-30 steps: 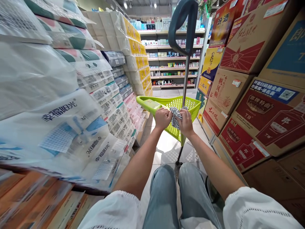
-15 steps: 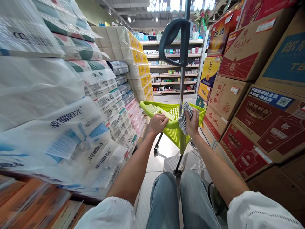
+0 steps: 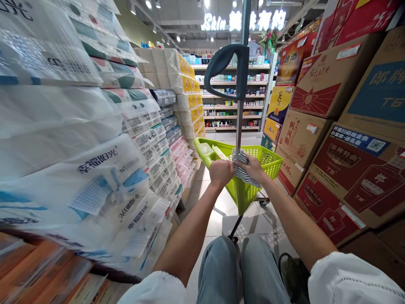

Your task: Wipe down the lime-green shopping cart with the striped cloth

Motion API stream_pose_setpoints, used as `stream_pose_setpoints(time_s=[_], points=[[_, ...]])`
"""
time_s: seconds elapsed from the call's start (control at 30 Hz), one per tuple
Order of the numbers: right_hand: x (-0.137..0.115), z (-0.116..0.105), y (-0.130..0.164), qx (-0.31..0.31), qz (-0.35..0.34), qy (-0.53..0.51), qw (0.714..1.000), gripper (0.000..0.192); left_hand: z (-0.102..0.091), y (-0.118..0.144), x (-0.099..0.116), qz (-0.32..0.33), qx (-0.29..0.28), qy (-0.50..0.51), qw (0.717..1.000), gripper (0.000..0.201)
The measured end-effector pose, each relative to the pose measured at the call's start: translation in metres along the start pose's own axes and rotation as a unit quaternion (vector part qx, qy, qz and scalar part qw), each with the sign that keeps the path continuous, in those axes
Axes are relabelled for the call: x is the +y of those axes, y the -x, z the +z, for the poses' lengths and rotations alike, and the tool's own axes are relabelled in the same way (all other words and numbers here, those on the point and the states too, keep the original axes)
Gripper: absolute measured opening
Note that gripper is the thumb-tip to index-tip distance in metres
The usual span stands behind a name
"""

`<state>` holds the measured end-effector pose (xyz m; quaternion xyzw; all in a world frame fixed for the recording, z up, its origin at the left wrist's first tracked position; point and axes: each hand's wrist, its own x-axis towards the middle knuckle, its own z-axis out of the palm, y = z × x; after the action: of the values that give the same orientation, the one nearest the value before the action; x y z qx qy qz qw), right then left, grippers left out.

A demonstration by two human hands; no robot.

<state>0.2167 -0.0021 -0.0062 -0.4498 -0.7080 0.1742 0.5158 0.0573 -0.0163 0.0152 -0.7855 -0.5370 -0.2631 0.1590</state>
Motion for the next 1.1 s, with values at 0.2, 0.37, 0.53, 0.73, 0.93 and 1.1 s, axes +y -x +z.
stream_pose_setpoints(time_s=[0.2,0.37,0.53,0.73,0.93,1.1], points=[[-0.049,-0.022,-0.052,0.05,-0.041,-0.072,0.995,0.039,0.001,0.004,-0.013,0.01,0.027,0.009,1.0,0.054],[-0.078,-0.028,-0.072,0.019,-0.063,-0.154,0.986,0.04,0.003,0.004,-0.017,0.003,0.041,0.03,0.999,0.054],[-0.059,-0.009,-0.048,0.008,-0.004,-0.186,0.983,0.039,0.005,0.003,-0.019,-0.023,0.087,0.06,0.994,0.051],[-0.026,0.004,-0.005,-0.045,0.015,-0.087,0.995,0.036,-0.007,-0.005,-0.025,-0.055,0.152,0.222,0.961,0.043],[-0.053,-0.018,-0.026,-0.048,0.007,-0.043,0.998,0.042,-0.069,-0.044,-0.015,0.01,0.175,0.336,0.925,0.043],[-0.103,-0.034,-0.081,0.049,-0.06,-0.114,0.99,0.047,-0.104,-0.09,-0.005,-0.012,0.19,0.434,0.881,0.041]])
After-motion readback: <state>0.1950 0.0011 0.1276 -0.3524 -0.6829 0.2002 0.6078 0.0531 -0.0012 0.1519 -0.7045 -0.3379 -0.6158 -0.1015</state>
